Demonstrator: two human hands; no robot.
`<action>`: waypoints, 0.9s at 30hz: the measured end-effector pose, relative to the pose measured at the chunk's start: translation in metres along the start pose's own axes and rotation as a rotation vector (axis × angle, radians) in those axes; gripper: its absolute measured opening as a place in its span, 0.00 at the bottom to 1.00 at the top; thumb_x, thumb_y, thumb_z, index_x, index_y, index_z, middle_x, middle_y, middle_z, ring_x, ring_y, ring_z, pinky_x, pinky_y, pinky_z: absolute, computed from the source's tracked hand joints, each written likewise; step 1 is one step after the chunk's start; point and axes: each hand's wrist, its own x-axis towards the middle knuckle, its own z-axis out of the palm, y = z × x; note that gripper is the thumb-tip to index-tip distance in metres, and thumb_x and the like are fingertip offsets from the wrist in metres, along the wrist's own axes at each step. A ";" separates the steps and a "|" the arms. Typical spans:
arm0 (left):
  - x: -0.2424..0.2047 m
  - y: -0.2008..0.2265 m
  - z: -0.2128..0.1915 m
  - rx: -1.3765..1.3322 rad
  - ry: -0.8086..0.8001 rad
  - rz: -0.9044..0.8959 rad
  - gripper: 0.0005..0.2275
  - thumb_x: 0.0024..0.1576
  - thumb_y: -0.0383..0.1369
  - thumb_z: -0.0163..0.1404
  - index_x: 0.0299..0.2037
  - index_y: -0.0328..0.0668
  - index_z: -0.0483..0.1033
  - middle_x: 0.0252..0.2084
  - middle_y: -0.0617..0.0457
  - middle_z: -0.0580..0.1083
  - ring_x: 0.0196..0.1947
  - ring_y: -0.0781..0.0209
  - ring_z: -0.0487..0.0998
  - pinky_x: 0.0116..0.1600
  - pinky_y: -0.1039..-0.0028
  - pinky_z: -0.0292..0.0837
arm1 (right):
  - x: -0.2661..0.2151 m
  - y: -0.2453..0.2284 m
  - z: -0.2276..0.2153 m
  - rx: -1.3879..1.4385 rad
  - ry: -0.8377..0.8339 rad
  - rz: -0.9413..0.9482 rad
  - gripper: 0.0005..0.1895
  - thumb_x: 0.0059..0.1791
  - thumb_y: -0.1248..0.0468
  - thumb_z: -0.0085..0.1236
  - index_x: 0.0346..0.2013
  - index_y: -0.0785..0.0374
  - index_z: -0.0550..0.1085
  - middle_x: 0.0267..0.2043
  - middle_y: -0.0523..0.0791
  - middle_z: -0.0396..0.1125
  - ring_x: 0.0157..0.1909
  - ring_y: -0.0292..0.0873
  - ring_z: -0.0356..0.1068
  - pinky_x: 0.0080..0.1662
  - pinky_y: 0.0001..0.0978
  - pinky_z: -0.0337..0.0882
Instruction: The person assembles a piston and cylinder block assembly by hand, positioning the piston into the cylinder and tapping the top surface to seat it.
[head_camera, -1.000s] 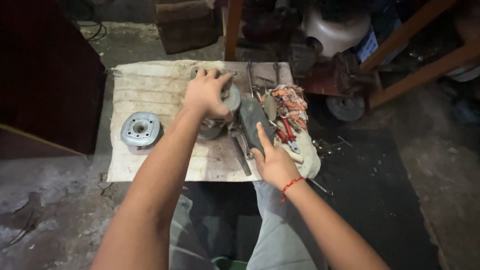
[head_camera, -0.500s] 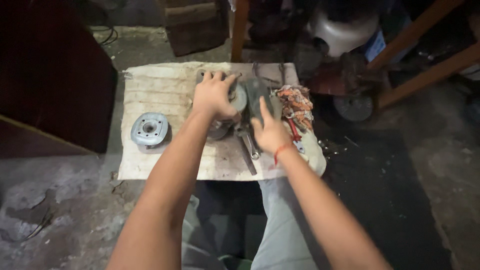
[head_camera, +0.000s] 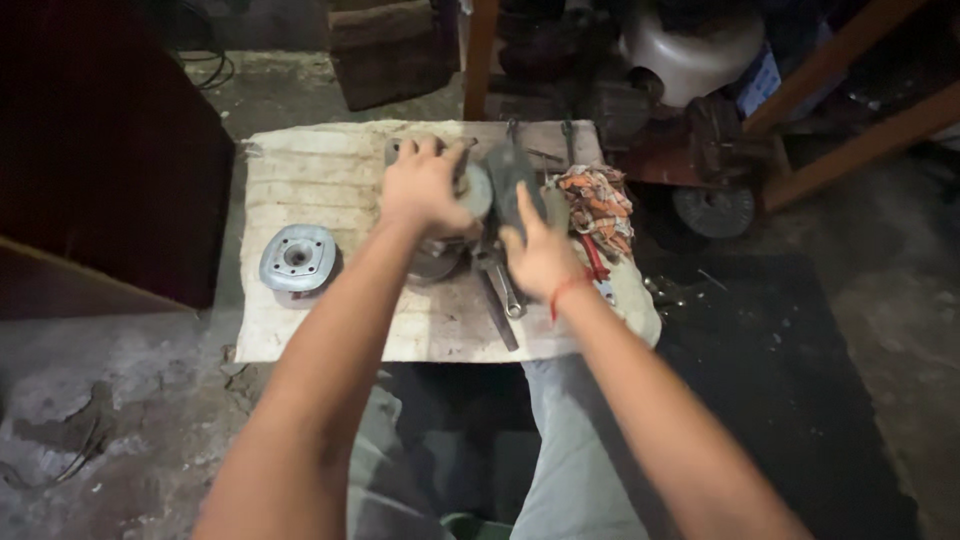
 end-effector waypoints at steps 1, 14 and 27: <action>0.002 -0.003 0.000 -0.009 -0.007 0.001 0.47 0.25 0.47 0.68 0.64 0.51 0.70 0.60 0.42 0.69 0.62 0.39 0.66 0.62 0.55 0.69 | -0.029 -0.004 0.002 0.000 -0.050 0.089 0.41 0.54 0.52 0.48 0.80 0.47 0.43 0.36 0.67 0.73 0.43 0.68 0.74 0.51 0.54 0.71; -0.001 -0.005 0.004 0.002 0.048 0.055 0.47 0.25 0.48 0.69 0.62 0.44 0.70 0.58 0.41 0.69 0.60 0.36 0.65 0.59 0.54 0.69 | 0.032 -0.002 0.004 -0.117 0.098 -0.116 0.39 0.54 0.51 0.53 0.77 0.49 0.49 0.51 0.70 0.66 0.54 0.70 0.67 0.57 0.52 0.68; 0.005 -0.009 0.008 0.026 0.073 0.128 0.48 0.24 0.48 0.68 0.61 0.40 0.70 0.59 0.43 0.70 0.60 0.36 0.66 0.60 0.56 0.68 | -0.147 0.012 -0.074 0.534 0.088 -0.014 0.39 0.55 0.58 0.48 0.80 0.44 0.47 0.40 0.50 0.67 0.30 0.47 0.63 0.31 0.39 0.66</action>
